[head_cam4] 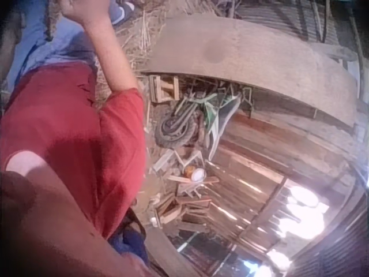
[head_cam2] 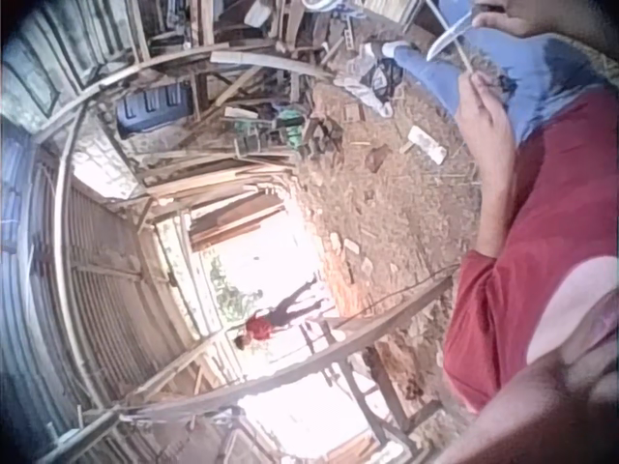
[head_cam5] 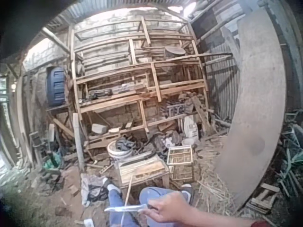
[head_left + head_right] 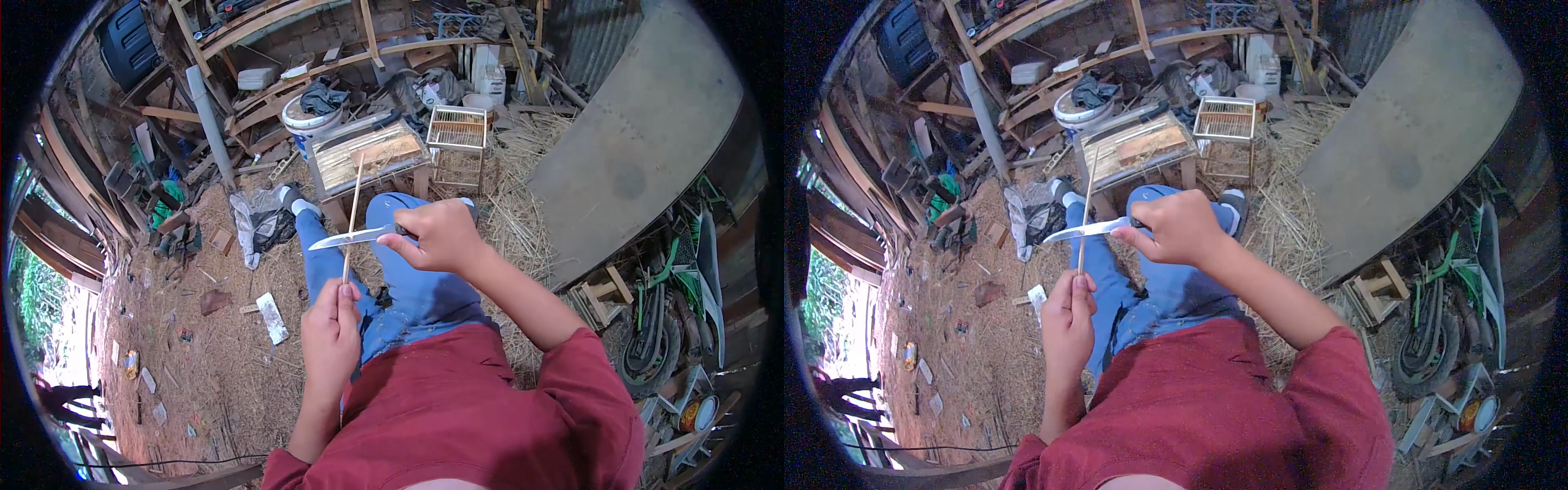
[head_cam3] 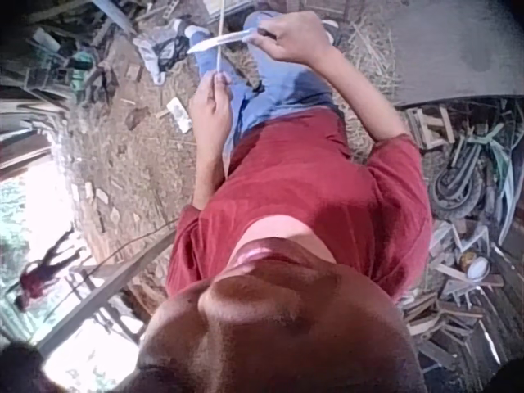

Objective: The person whittles a thin wooden stick with a small knife and then carves a flat piece of wood resting on a block.

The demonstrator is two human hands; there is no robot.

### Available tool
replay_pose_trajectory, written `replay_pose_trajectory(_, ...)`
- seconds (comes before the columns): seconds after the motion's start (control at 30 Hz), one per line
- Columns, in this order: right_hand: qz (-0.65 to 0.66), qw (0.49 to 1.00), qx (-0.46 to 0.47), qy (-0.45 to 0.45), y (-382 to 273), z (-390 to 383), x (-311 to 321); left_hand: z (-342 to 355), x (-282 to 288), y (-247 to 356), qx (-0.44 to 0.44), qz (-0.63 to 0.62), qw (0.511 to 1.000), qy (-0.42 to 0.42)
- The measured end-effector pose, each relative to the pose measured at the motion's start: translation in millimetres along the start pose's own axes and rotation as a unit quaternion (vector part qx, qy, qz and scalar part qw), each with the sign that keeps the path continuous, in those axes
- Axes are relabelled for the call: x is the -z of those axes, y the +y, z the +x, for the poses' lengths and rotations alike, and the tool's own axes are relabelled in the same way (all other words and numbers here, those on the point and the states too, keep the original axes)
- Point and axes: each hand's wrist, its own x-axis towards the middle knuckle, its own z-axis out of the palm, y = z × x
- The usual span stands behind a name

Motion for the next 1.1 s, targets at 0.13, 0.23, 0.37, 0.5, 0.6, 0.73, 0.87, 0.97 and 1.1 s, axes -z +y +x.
replay_pose_trajectory(0.13,-0.045,0.980,-0.193,0.003,40,7,-16,-11,8,5,0.019,-0.004,1.000,-0.022)
replay_pose_trajectory(0.23,0.010,0.926,-0.373,0.056,114,16,23,-31,15,2,0.028,-0.006,0.999,-0.038)
replay_pose_trajectory(0.37,0.103,0.949,-0.296,0.023,62,-4,18,-16,10,-10,0.067,-0.028,0.997,-0.028)
replay_pose_trajectory(0.5,0.104,0.977,-0.181,-0.047,-4,-19,4,-14,-3,-5,0.052,-0.080,0.994,-0.044)
replay_pose_trajectory(0.6,0.069,0.991,-0.055,-0.103,-20,-22,0,-12,-8,-8,0.025,-0.084,0.996,-0.019)
replay_pose_trajectory(0.73,0.036,0.991,-0.108,0.075,20,-14,-20,-18,-3,3,-0.004,-0.016,0.999,-0.033)
replay_pose_trajectory(0.87,0.127,0.934,-0.330,0.040,66,14,16,-26,3,8,0.006,0.001,0.999,-0.051)
replay_pose_trajectory(0.97,0.235,0.922,-0.309,0.017,56,4,8,-11,0,-6,0.019,-0.015,0.999,-0.036)
replay_pose_trajectory(1.1,0.423,0.879,-0.217,-0.020,9,3,8,-8,-6,-11,0.053,-0.114,0.991,-0.035)
